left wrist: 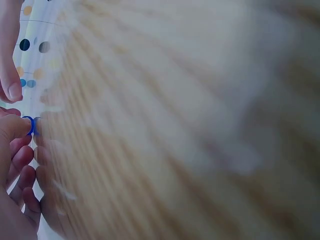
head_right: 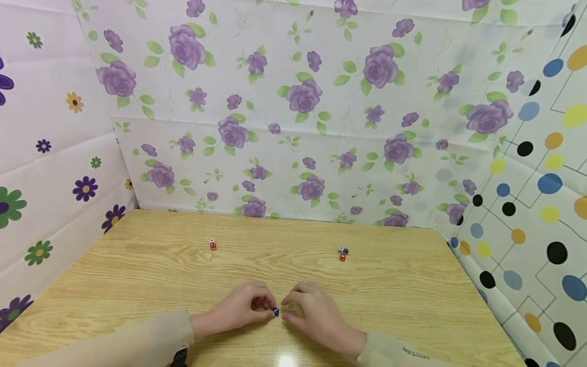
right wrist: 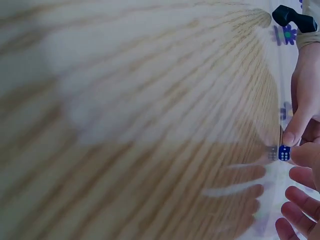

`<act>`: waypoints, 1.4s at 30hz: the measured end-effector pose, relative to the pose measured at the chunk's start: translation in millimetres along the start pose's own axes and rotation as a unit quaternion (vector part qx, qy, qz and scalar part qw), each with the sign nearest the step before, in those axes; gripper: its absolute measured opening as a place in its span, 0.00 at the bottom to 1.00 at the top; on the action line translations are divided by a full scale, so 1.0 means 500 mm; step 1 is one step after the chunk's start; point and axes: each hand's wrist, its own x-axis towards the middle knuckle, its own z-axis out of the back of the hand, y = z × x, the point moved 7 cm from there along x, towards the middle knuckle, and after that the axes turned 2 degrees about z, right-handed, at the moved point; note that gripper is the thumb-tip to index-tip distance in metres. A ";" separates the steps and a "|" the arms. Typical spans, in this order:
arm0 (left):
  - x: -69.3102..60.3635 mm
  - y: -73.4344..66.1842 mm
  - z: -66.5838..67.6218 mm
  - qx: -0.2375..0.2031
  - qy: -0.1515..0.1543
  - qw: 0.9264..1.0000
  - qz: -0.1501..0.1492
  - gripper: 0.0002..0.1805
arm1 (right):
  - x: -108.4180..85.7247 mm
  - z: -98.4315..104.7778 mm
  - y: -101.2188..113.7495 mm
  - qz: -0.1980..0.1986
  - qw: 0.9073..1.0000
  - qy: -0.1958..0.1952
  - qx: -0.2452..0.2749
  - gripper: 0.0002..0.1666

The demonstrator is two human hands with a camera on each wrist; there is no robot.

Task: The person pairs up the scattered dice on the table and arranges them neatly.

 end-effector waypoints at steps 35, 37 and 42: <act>-0.002 0.003 -0.008 -0.037 0.009 0.999 0.019 0.03 | 0.012 -0.037 -0.001 -0.048 0.996 0.032 0.068 0.04; -0.002 0.004 -0.007 -0.039 0.008 0.999 0.021 0.03 | 0.013 -0.039 -0.002 -0.049 0.996 0.032 0.068 0.04; 0.002 0.005 -0.007 -0.039 0.010 0.999 0.024 0.03 | 0.013 -0.041 -0.007 -0.054 0.996 0.028 0.071 0.04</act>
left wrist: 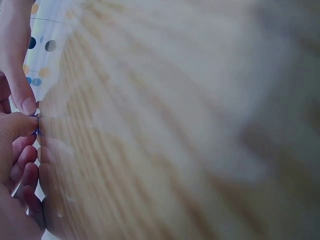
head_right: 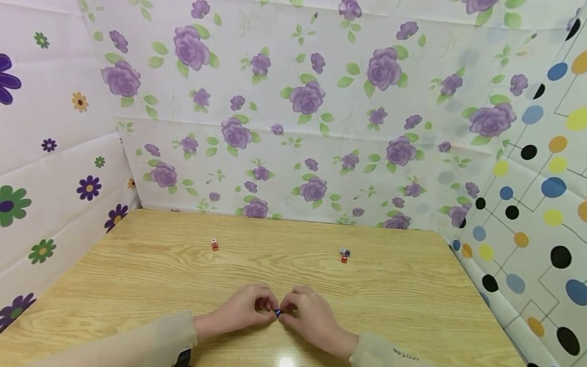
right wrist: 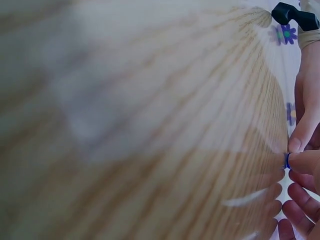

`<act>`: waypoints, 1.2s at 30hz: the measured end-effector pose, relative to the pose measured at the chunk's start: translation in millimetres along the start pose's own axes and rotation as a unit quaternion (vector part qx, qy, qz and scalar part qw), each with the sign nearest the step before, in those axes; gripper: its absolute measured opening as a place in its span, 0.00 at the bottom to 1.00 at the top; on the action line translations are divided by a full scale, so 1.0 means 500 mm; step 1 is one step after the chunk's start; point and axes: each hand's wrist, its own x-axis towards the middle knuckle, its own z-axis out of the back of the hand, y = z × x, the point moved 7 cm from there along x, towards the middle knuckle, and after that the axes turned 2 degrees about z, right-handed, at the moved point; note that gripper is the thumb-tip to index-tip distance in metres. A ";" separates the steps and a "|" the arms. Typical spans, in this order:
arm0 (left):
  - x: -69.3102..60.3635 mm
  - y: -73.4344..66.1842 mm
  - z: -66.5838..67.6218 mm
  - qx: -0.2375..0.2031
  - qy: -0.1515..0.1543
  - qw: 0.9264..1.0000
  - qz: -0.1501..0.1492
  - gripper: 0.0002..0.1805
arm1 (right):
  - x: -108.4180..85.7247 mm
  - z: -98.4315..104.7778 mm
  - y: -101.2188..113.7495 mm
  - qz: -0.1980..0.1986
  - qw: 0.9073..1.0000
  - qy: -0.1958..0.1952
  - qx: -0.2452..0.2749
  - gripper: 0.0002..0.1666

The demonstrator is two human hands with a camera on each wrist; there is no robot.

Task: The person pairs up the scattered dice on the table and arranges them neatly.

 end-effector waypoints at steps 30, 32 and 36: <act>0.004 0.004 -0.003 -0.027 0.016 0.999 0.010 0.03 | 0.074 0.243 -0.227 0.001 0.999 -0.045 -0.016 0.13; 0.004 0.004 -0.003 -0.028 0.015 0.999 0.010 0.04 | 0.074 0.249 -0.250 -0.006 0.998 -0.049 -0.025 0.14; 0.005 0.005 -0.005 -0.032 0.014 0.999 0.010 0.04 | 0.071 0.254 -0.293 -0.029 0.997 -0.057 -0.045 0.16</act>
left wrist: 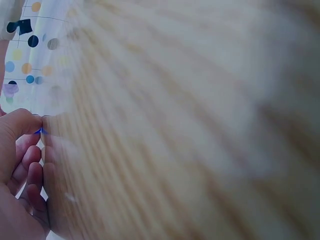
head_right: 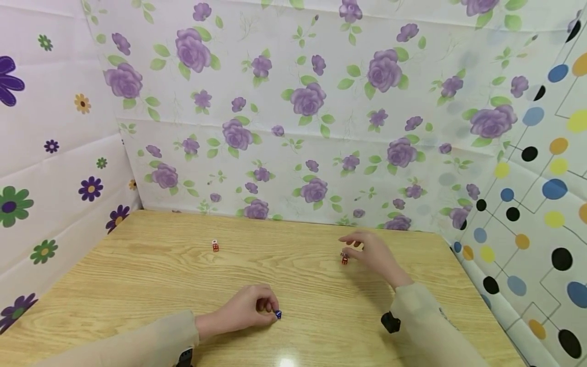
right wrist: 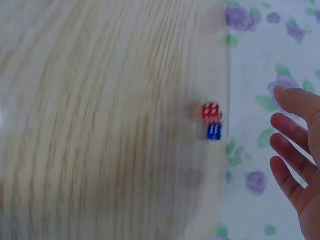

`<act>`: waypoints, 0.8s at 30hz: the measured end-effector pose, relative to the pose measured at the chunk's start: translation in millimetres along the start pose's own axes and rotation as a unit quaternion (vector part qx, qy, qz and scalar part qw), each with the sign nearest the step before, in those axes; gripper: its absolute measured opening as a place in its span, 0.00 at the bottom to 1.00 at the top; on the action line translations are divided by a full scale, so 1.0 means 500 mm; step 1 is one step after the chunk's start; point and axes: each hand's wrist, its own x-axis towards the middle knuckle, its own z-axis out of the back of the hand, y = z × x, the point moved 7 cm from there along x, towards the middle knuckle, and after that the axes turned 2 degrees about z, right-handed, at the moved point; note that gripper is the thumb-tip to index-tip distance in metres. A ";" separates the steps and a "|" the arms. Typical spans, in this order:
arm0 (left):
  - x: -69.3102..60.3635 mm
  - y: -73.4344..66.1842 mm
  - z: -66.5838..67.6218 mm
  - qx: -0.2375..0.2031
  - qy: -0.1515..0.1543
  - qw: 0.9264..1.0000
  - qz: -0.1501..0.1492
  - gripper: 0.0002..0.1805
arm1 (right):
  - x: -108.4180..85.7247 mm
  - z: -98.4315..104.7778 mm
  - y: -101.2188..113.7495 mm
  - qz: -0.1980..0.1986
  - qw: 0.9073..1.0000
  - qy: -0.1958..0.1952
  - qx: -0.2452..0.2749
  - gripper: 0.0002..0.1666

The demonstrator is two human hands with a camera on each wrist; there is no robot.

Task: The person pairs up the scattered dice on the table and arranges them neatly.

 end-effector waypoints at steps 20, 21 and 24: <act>-0.002 -0.005 0.001 -0.015 -0.003 1.000 0.005 0.04 | -0.015 -0.057 -0.100 -0.070 0.997 0.021 0.002 0.16; -0.002 -0.004 0.001 -0.015 -0.003 1.000 0.006 0.04 | -0.015 -0.059 -0.102 -0.073 0.997 0.022 0.002 0.16; -0.002 -0.003 0.001 -0.013 -0.003 1.000 0.008 0.04 | -0.013 -0.065 -0.106 -0.077 0.997 0.025 -0.002 0.14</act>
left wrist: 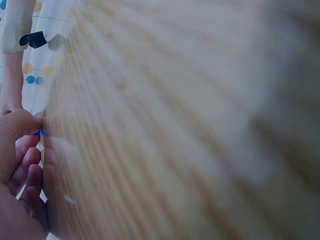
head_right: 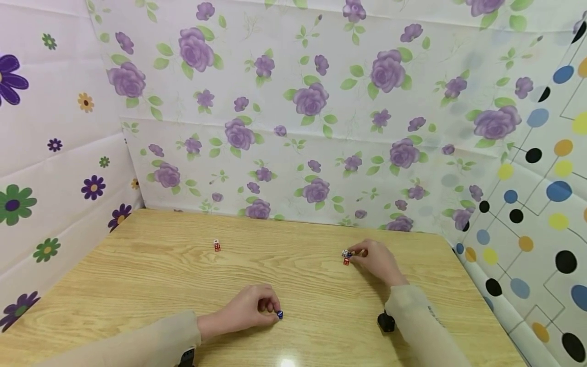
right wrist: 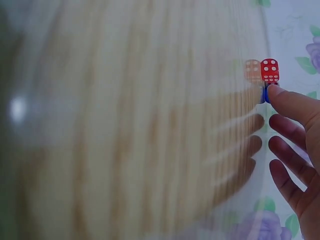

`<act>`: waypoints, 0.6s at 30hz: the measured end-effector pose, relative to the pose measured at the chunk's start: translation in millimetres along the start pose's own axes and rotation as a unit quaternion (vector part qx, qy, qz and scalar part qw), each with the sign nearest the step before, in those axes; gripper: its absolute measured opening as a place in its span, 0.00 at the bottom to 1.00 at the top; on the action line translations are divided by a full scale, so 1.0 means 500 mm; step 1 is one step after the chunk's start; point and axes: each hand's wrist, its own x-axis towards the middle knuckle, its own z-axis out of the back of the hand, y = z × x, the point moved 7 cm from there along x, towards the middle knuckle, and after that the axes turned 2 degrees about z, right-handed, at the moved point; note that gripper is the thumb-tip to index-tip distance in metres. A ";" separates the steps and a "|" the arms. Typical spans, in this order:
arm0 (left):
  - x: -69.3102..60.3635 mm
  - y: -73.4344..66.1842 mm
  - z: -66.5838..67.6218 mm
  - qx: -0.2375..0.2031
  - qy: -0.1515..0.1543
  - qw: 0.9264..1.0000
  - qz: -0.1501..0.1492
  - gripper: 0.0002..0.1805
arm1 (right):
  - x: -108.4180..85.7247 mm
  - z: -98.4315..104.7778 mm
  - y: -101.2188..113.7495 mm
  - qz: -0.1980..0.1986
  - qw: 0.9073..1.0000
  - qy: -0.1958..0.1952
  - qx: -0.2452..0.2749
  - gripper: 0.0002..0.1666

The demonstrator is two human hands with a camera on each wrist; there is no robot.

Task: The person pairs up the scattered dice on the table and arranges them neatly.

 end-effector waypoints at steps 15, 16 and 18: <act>0.000 0.000 0.001 -0.003 0.001 1.000 0.000 0.04 | 0.002 -0.001 0.001 -0.018 1.000 0.004 -0.004 0.09; 0.000 0.001 0.001 -0.003 0.001 1.000 -0.001 0.04 | 0.002 -0.001 0.001 -0.019 1.000 0.004 -0.004 0.09; 0.000 0.001 0.001 -0.002 0.001 1.000 -0.002 0.04 | 0.002 -0.002 0.001 -0.021 1.000 0.003 -0.005 0.09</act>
